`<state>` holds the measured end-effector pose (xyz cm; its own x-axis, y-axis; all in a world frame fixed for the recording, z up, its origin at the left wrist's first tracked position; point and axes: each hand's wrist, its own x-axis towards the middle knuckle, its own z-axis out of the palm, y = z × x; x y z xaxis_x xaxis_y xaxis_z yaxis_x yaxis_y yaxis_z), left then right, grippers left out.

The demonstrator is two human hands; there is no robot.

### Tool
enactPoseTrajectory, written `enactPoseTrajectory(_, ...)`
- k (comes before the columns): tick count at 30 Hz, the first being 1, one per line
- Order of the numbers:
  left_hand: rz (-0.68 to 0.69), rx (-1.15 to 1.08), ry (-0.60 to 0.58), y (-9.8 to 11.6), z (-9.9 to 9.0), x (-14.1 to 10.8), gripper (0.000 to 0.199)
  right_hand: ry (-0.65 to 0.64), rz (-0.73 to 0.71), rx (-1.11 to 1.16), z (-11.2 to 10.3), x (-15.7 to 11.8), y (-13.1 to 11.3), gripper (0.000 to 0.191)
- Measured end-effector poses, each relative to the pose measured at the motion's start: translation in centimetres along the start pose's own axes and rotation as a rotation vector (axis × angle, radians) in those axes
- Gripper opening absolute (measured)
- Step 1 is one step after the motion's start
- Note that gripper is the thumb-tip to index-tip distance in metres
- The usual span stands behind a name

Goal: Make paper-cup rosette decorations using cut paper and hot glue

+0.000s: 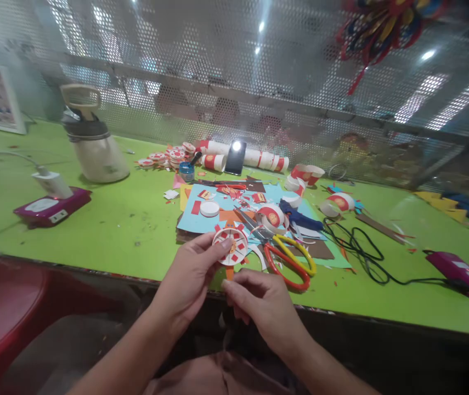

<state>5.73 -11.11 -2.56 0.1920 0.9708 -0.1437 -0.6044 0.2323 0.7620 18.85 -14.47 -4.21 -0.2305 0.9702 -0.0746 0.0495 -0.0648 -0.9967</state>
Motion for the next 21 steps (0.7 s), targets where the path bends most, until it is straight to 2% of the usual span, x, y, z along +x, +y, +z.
enactPoseTrajectory(5, 0.028, -0.01, 0.007, 0.04, 0.01, -0.5, 0.021, 0.021, -0.004, 0.059, 0.33, 0.36, 0.55, 0.033)
enactPoseTrajectory(21, 0.021, -0.019, 0.012, -0.45, 0.09, -0.03, 0.021, 0.024, 0.015, 0.041, -0.01, 0.36, 0.37, 0.032)
